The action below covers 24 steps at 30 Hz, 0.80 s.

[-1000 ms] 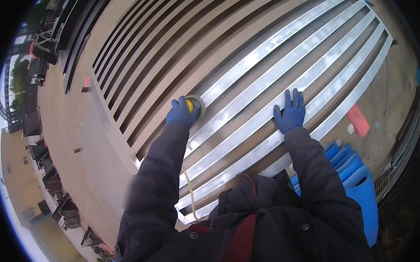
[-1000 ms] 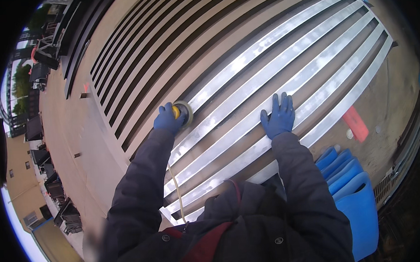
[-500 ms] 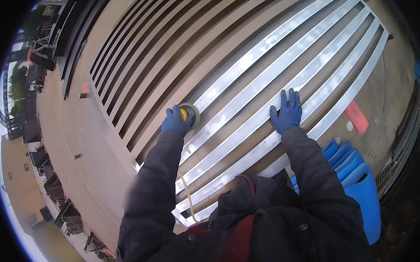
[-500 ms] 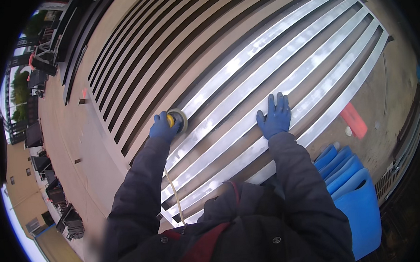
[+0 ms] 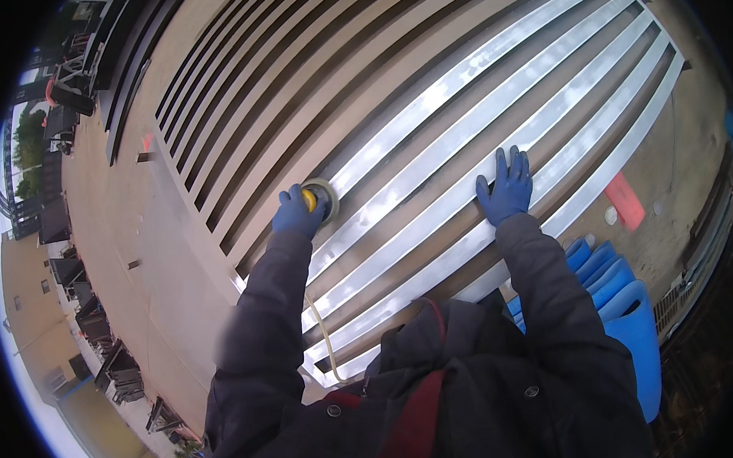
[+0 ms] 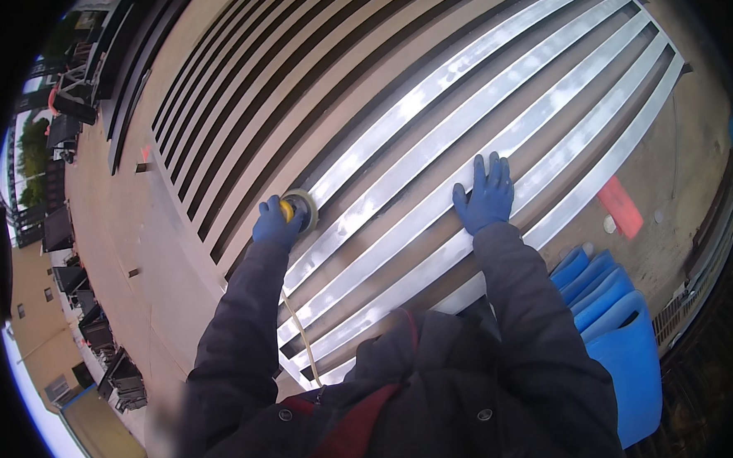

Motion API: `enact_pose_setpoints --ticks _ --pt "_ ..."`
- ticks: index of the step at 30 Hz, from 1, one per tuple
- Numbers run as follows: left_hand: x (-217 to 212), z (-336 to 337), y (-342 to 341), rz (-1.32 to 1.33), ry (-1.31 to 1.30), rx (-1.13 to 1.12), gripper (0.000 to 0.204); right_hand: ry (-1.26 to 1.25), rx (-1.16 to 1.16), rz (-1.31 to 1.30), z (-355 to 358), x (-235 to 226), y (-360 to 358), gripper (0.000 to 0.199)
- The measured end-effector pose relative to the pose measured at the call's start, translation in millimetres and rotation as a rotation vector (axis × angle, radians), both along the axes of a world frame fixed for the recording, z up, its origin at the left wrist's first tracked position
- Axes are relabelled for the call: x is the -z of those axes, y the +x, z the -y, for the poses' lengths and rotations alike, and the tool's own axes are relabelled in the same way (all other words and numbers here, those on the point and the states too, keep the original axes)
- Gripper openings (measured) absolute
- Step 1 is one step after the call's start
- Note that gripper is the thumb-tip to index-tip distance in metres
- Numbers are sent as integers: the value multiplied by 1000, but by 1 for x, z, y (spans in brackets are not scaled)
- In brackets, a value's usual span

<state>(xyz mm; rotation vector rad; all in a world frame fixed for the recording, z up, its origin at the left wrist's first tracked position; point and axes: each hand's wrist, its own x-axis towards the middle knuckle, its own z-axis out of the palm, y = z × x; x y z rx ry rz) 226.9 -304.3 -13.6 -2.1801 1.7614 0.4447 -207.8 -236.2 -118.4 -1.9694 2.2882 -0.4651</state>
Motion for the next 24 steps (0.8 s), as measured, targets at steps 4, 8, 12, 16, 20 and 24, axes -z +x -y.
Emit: enact_pose_setpoints --ticks 4,8,12,16,20,24 --pt "-2 -21 36 24 -2 -52 75 14 -2 -40 0 2 2 75" --pt "7 -4 12 -4 18 4 76 36 -6 -34 1 1 1 77" --pt "9 7 -2 -21 14 9 75 -33 -36 -11 1 2 -2 76" --pt "-4 -8 18 -9 2 -8 75 -50 -24 1 0 4 -1 76" --pt "0 -12 8 -51 -8 43 75 2 -8 -18 0 3 1 76" --pt "11 -3 -20 -119 -75 43 72 -5 -30 -15 1 2 0 76"
